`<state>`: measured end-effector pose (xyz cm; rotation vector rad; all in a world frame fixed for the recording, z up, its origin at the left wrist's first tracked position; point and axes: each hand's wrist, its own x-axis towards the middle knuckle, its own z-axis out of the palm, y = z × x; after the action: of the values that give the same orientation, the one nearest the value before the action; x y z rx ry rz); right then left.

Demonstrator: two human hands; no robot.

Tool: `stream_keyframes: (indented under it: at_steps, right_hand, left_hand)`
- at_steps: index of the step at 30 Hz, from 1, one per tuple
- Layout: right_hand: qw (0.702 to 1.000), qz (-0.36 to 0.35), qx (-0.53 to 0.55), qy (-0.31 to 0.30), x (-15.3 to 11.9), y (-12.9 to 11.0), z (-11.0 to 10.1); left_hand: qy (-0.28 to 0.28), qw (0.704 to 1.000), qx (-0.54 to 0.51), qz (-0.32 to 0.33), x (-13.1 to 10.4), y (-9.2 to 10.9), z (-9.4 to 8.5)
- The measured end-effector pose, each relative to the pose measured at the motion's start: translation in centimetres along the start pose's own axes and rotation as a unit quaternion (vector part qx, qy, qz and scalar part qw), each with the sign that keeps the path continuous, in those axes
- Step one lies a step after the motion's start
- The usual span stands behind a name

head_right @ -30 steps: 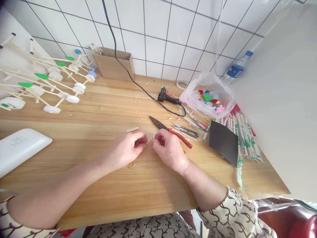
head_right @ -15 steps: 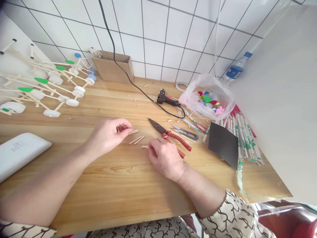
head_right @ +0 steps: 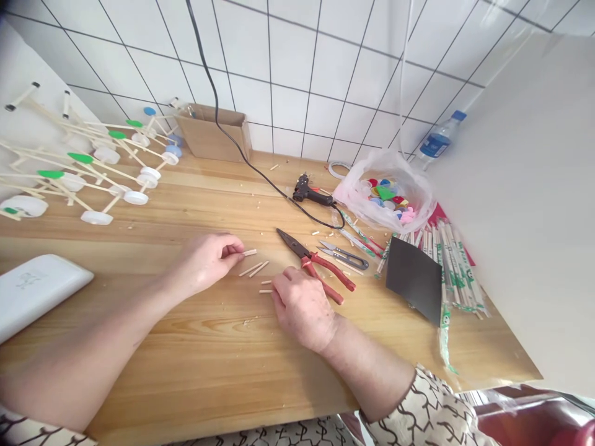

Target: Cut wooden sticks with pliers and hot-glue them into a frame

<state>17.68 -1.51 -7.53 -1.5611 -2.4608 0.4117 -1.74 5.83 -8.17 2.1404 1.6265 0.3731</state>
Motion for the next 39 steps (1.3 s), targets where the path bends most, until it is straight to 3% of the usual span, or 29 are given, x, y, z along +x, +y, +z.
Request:
stream_keyframes:
  at_steps: [16, 22, 27, 31, 34, 39]
  right_hand:
    - [1.0, 0.01, 0.001, 0.001, 0.1, -0.1, -0.2]
    - [0.997, -0.017, 0.023, 0.067, -0.2, 0.3, -0.2]
    - [0.987, 0.006, 0.033, 0.159, 0.1, 0.9, -2.6]
    - [0.966, 0.138, -0.002, 0.22, -0.1, 3.2, -5.9]
    - [0.96, 0.243, -0.051, 0.132, -0.7, 6.0, -7.5]
    - [0.949, 0.281, -0.136, -0.045, -1.0, 8.7, -7.3]
  left_hand:
    - [0.027, 0.997, 0.073, 0.016, -0.3, 0.5, 0.3]
    - [0.029, 0.995, 0.087, 0.042, -0.2, 0.4, 0.3]
    - [0.021, 0.995, 0.092, 0.041, -0.1, 0.2, 0.3]
    - [0.013, 0.995, 0.089, 0.045, -0.2, 0.4, 0.2]
    - [0.01, 0.994, 0.093, 0.048, -0.3, 0.5, 0.1]
    - [0.013, 0.993, 0.102, 0.053, -0.5, 0.7, -0.1]
